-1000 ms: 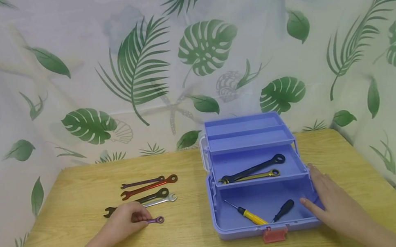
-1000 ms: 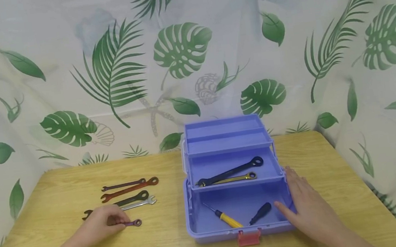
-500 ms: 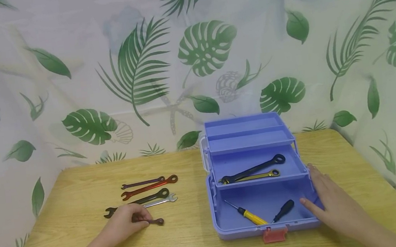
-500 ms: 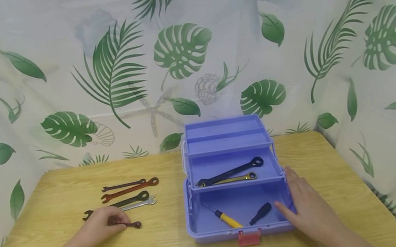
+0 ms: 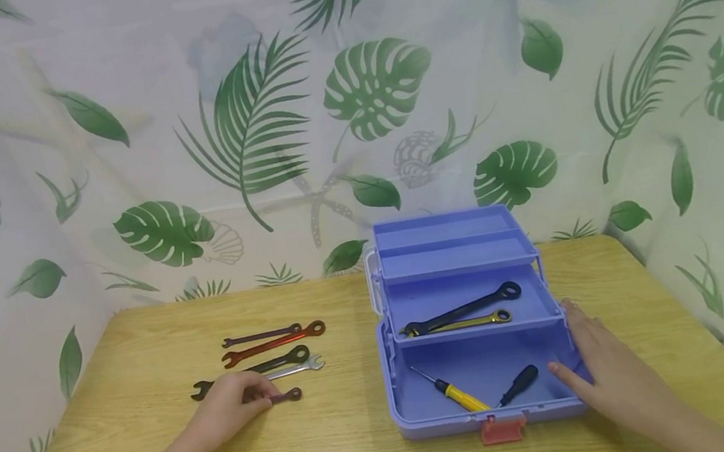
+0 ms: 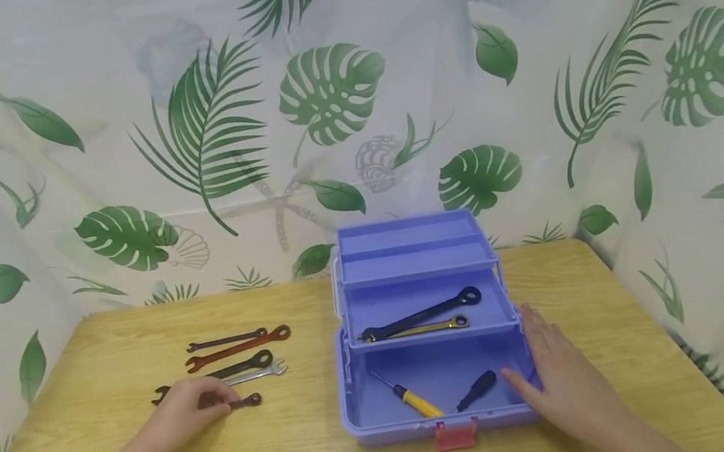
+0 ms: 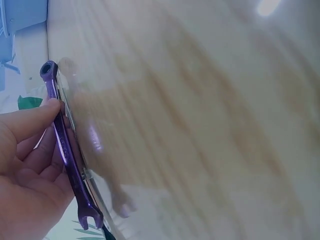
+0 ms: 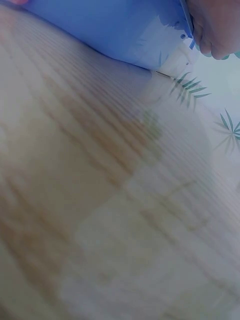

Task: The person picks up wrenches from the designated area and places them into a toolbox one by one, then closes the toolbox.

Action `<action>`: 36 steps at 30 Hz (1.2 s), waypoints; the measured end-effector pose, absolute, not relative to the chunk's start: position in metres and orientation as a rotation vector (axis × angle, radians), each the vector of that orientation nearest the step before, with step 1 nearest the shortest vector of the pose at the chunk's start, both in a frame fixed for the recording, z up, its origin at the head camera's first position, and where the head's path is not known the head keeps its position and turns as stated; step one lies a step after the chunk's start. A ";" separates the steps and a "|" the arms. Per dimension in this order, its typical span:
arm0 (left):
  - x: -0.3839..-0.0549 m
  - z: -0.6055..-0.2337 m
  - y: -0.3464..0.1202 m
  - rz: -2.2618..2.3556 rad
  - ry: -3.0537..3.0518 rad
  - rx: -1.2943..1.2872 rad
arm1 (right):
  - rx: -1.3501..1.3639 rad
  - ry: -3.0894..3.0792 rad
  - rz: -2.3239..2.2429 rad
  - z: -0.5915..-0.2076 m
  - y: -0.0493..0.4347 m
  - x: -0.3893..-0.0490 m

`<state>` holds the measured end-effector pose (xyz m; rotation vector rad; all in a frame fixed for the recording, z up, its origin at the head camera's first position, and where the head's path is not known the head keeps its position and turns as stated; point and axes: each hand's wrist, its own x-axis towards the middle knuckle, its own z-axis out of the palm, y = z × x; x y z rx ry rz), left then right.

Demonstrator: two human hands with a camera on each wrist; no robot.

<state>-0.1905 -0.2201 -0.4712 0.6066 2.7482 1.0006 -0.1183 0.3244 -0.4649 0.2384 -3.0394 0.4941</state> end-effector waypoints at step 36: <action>-0.206 -0.424 -0.159 0.962 2.794 0.719 | 0.252 -3.005 0.508 -0.463 0.324 -0.116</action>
